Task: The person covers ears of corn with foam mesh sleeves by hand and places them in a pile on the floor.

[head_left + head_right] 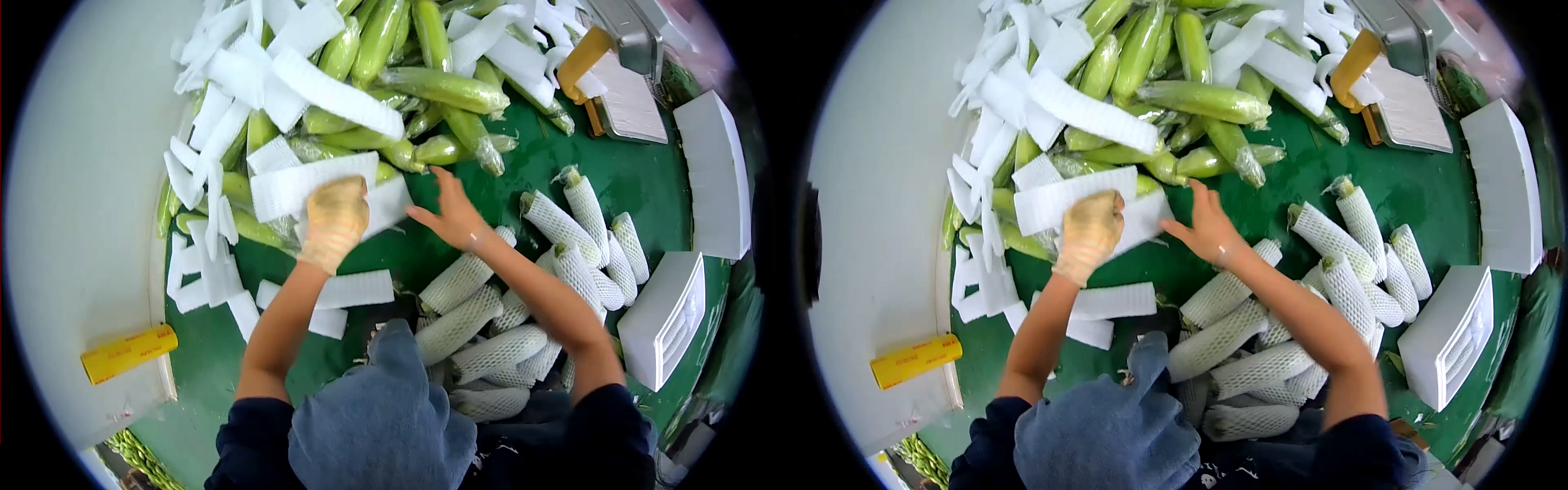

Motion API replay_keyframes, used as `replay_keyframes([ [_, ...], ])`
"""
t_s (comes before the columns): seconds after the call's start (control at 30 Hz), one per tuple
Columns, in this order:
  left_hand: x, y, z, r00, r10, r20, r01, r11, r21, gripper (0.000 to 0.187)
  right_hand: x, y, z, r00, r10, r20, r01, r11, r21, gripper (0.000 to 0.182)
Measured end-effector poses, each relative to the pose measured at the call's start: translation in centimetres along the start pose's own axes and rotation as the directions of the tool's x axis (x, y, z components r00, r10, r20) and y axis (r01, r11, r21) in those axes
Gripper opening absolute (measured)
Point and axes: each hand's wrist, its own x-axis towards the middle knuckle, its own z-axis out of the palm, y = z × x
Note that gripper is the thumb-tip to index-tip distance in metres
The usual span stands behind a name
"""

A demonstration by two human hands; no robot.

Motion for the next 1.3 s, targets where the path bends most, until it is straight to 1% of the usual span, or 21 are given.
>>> replay_keyframes([
  [0.07, -1.1, 0.0, -0.3, 0.998, -0.058, -0.033, 0.05, 0.974, -0.221, 0.011, 3.4, 2.7, 4.2, 0.964, 0.141, 0.228, -0.213, 0.918, 0.335, 0.079],
  [0.13, -1.0, -0.6, 0.0, 0.986, -0.167, -0.005, 0.161, 0.958, -0.238, 0.012, 2.5, 1.8, 6.6, 0.998, 0.046, 0.044, -0.055, 0.972, 0.229, 0.053],
  [0.27, 0.3, -0.3, -2.0, 0.957, -0.219, 0.192, 0.278, 0.885, -0.374, 0.021, 0.4, 2.9, 10.0, 0.958, 0.267, -0.103, -0.213, 0.906, 0.366, 0.047],
  [0.4, 0.0, 0.1, 0.5, 0.844, 0.08, 0.531, -0.205, 0.962, 0.181, 0.029, -1.8, 1.9, 12.2, 0.894, 0.442, -0.08, -0.395, 0.858, 0.329, 0.044],
  [0.5, 0.3, -0.4, 2.2, 0.721, 0.08, 0.688, -0.294, 0.935, 0.199, 0.029, -2.3, 1.2, 13.3, 0.906, 0.419, 0.056, -0.355, 0.683, 0.638, 0.038],
  [0.6, 0.0, 0.6, 0.1, 0.782, 0.072, 0.619, 0.065, 0.979, -0.196, 0.029, -3.1, 1.0, 10.1, 0.896, 0.444, -0.017, -0.222, 0.48, 0.849, 0.038],
  [0.67, -0.4, 2.2, -2.4, 0.92, 0.165, 0.357, 0.178, 0.634, -0.753, 0.029, -3.6, -0.2, 5.2, 0.91, 0.39, 0.138, -0.27, 0.307, 0.913, 0.033],
  [0.7, -0.1, 3.2, -3.7, 0.92, 0.171, 0.353, 0.169, 0.638, -0.751, 0.029, -3.2, -0.2, 3.1, 0.96, 0.276, 0.044, -0.136, 0.324, 0.936, 0.031],
  [0.73, 0.3, 4.4, -4.9, 0.896, 0.173, 0.408, 0.382, 0.165, -0.909, 0.031, -2.3, -0.1, 0.3, 0.971, 0.207, -0.122, 0.023, 0.426, 0.904, 0.03],
  [0.77, 1.2, 4.9, -3.3, 0.948, 0.193, 0.254, 0.217, 0.194, -0.957, 0.03, -1.4, 0.1, -2.8, 0.971, 0.146, -0.188, 0.094, 0.491, 0.866, 0.028],
  [0.83, 3.1, 6.0, -0.2, 0.973, 0.217, -0.076, -0.132, 0.257, -0.957, 0.029, 0.4, 0.2, -7.4, 0.998, -0.045, -0.032, 0.038, 0.147, 0.988, 0.024],
  [0.9, 6.8, 7.9, 4.5, 0.962, 0.271, 0.041, -0.023, 0.23, -0.973, 0.027, 2.8, 2.3, -8.5, 0.996, -0.085, -0.005, 0.039, 0.396, 0.917, 0.019],
  [0.93, 8.2, 10.3, 4.5, 0.919, 0.267, 0.288, 0.298, 0.005, -0.955, 0.026, 3.8, 2.1, -9.1, 0.997, -0.075, -0.027, 0.066, 0.585, 0.808, 0.017],
  [0.97, 7.8, 11.6, 4.3, 0.925, 0.171, 0.339, 0.37, -0.204, -0.906, 0.02, 3.3, 2.1, -9.4, 0.998, 0.045, -0.04, 0.017, 0.418, 0.908, 0.014],
  [1.0, 9.0, 11.4, 7.6, 0.936, 0.089, 0.341, 0.345, -0.425, -0.837, 0.013, 5.3, 6.2, -9.3, 0.97, 0.001, -0.242, 0.201, 0.551, 0.81, 0.012],
  [1.07, 9.9, 13.5, 6.8, 0.94, -0.022, 0.339, 0.202, -0.767, -0.61, 0.008, 5.4, 5.2, -11.2, 0.97, 0.172, -0.174, 0.061, 0.52, 0.852, 0.013],
  [1.13, 11.5, 12.4, 9.7, 0.939, -0.17, 0.3, 0.136, -0.617, -0.775, 0.009, 6.2, 6.9, -11.8, 0.954, 0.298, -0.016, -0.191, 0.652, 0.734, 0.02],
  [1.17, 12.3, 11.8, 12.4, 0.921, -0.366, 0.132, 0.086, -0.139, -0.987, 0.02, 6.6, 8.7, -10.8, 0.952, 0.304, -0.036, -0.237, 0.806, 0.542, 0.026],
  [1.2, 11.5, 12.9, 12.3, 0.858, -0.499, 0.121, 0.168, 0.05, -0.985, 0.023, 6.5, 8.5, -10.3, 0.952, 0.302, -0.057, -0.27, 0.91, 0.316, 0.032],
  [1.27, 11.4, 13.3, 14.2, 0.877, -0.477, 0.064, 0.139, 0.125, -0.982, 0.027, 5.2, 8.1, -8.9, 0.975, 0.179, -0.128, -0.123, 0.925, 0.359, 0.047],
  [1.3, 10.8, 12.9, 13.7, 0.875, -0.48, 0.063, 0.14, 0.126, -0.982, 0.027, 4.3, 7.2, -8.3, 0.958, 0.105, -0.268, -0.067, 0.987, 0.145, 0.047],
])
